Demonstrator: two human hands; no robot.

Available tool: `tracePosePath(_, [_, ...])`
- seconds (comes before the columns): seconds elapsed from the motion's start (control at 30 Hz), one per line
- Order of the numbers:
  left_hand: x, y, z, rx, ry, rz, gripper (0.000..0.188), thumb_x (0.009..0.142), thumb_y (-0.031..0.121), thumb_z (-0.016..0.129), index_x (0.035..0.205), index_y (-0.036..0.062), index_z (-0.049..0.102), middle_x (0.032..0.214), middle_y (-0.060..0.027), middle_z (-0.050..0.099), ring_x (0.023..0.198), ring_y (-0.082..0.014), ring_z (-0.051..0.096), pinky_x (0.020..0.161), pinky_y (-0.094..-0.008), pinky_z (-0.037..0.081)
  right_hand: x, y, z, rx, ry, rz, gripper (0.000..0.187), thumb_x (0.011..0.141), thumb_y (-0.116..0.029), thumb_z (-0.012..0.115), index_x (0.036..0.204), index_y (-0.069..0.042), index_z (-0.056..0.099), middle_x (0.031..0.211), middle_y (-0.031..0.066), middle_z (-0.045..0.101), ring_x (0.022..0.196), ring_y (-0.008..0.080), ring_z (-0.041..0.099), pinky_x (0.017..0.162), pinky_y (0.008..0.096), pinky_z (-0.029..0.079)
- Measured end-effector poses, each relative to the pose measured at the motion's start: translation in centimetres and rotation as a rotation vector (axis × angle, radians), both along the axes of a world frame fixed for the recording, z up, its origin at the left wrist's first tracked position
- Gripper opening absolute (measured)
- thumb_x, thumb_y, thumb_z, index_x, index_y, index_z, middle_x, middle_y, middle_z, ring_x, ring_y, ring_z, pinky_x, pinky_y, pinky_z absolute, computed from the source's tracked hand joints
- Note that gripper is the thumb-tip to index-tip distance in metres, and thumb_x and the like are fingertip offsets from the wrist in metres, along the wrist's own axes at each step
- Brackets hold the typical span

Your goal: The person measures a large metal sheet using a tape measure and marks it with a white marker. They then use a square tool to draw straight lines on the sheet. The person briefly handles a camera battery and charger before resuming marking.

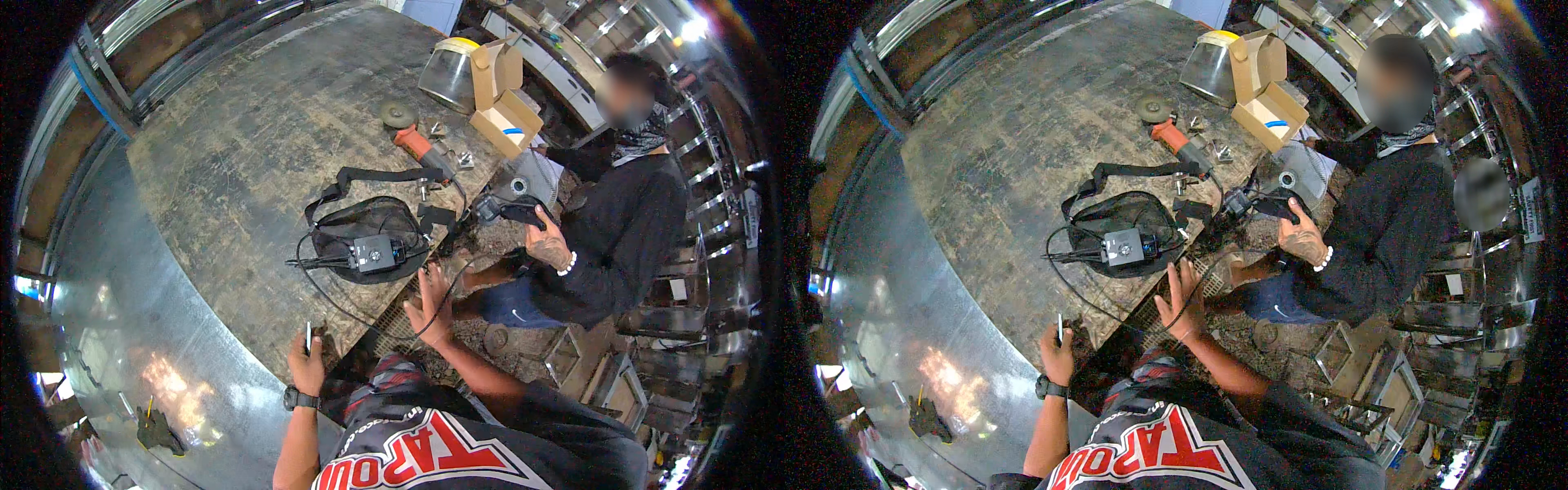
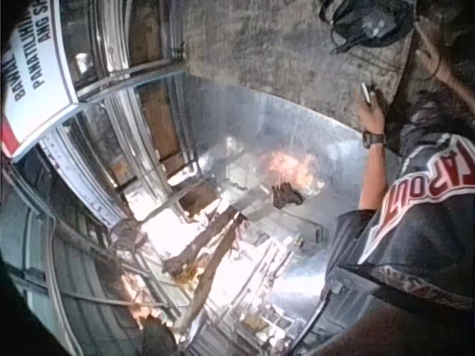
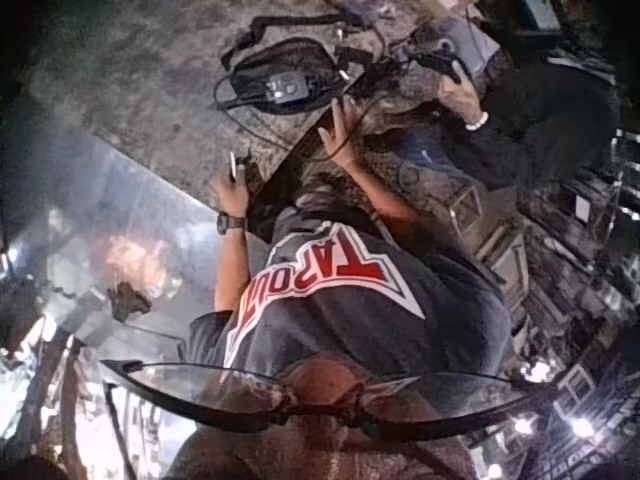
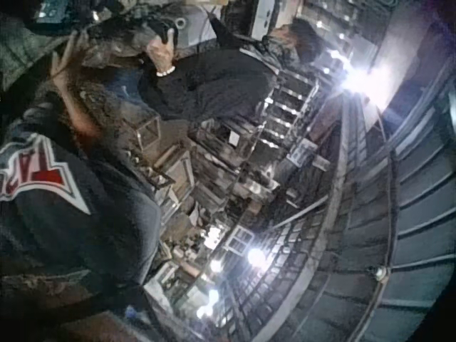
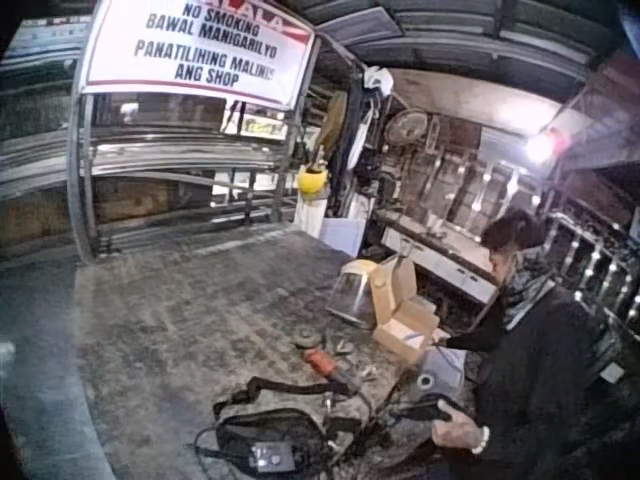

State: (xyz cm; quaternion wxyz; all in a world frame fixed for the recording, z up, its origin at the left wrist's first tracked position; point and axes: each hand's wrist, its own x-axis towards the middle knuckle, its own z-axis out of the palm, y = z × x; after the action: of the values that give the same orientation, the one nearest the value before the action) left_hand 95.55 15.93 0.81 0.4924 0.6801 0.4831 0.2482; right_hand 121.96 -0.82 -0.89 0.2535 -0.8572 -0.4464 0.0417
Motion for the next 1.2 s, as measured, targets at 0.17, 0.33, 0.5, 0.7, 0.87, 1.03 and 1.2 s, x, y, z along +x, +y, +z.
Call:
tracePosePath(0.17, [-3.6, -1.4, -1.6, 0.020, 0.021, 0.049, 0.021, 0.100, 0.018, 0.069, 0.096, -0.0026, 0.065, 0.079, -0.0146, 0.061, 0.073, -0.0235, 0.054, 0.070, -0.0405, 0.046, -2.0, -3.7, -2.4, -0.096, 0.184, -0.166, 0.055, 0.094, -0.022, 0.072, 0.144, -0.009, 0.056, 0.148, 0.0239, 0.053, 0.135, 0.0438, 0.051, 0.114, 0.0589, 0.037])
tracePosePath(0.33, [-3.9, -2.7, 2.2, 0.131, 0.008, 0.091, 0.017, 0.097, 0.016, 0.072, 0.105, 0.0008, 0.072, 0.083, -0.0150, 0.067, 0.074, -0.0246, 0.060, 0.072, -0.0392, 0.050, -1.9, -6.7, 3.1, 0.083, 0.173, -0.139, 0.019, 0.088, -0.002, 0.067, 0.105, -0.002, 0.075, 0.093, 0.0169, 0.072, 0.079, 0.0336, 0.070, 0.069, 0.0440, 0.054])
tracePosePath(0.5, [3.8, -4.2, 10.9, 0.119, -0.092, -0.175, 0.029, 0.091, 0.008, 0.077, 0.119, 0.0041, 0.074, 0.090, -0.0143, 0.071, 0.083, -0.0166, 0.066, 0.077, -0.0348, 0.054, 7.3, -3.6, 18.3, 0.158, -0.294, -0.043, 0.034, 0.089, -0.005, 0.070, 0.122, -0.006, 0.071, 0.117, 0.0195, 0.070, 0.113, 0.0413, 0.066, 0.097, 0.0489, 0.051])
tracePosePath(0.7, [23.7, -2.5, 11.8, -0.406, -0.466, -0.282, 0.046, 0.095, 0.037, 0.080, 0.125, 0.0037, 0.068, 0.093, -0.0054, 0.070, 0.072, -0.0117, 0.059, 0.066, -0.0280, 0.049, 21.5, 2.9, 22.9, -0.344, -0.187, 0.089, 0.084, 0.079, -0.019, 0.081, 0.156, -0.014, 0.047, 0.150, 0.0243, 0.053, 0.140, 0.0456, 0.049, 0.117, 0.0504, 0.043])
tracePosePath(0.87, [33.3, 0.6, 7.9, -0.881, -0.466, -0.374, 0.053, 0.090, 0.057, 0.080, 0.118, 0.0146, 0.064, 0.095, 0.0029, 0.061, 0.076, -0.0096, 0.056, 0.061, -0.0279, 0.041, 29.2, 7.5, 18.5, -0.506, 0.078, 0.292, 0.115, 0.065, -0.042, 0.094, 0.163, -0.014, 0.039, 0.161, 0.0263, 0.044, 0.147, 0.0409, 0.046, 0.122, 0.0456, 0.039])
tracePosePath(1.03, [37.4, -0.1, 5.3, -1.050, -0.560, -0.369, 0.055, 0.090, 0.057, 0.080, 0.128, 0.0216, 0.060, 0.100, 0.0061, 0.060, 0.084, -0.0101, 0.057, 0.064, -0.0289, 0.039, 32.8, 9.0, 19.7, -0.619, 0.515, 0.321, 0.125, 0.064, -0.055, 0.096, 0.164, -0.009, 0.037, 0.164, 0.0228, 0.043, 0.149, 0.0333, 0.045, 0.121, 0.0415, 0.039])
tracePosePath(1.2, [40.2, 0.8, 4.5, -1.084, -0.666, -0.455, 0.084, 0.088, 0.041, 0.088, 0.155, 0.0203, 0.043, 0.109, 0.0037, 0.065, 0.088, -0.0108, 0.060, 0.062, -0.0276, 0.038, 35.3, 8.9, 15.7, -0.580, 0.654, 0.336, 0.088, 0.073, -0.051, 0.094, 0.144, -0.010, 0.062, 0.145, 0.0157, 0.060, 0.135, 0.0267, 0.055, 0.114, 0.0374, 0.042])
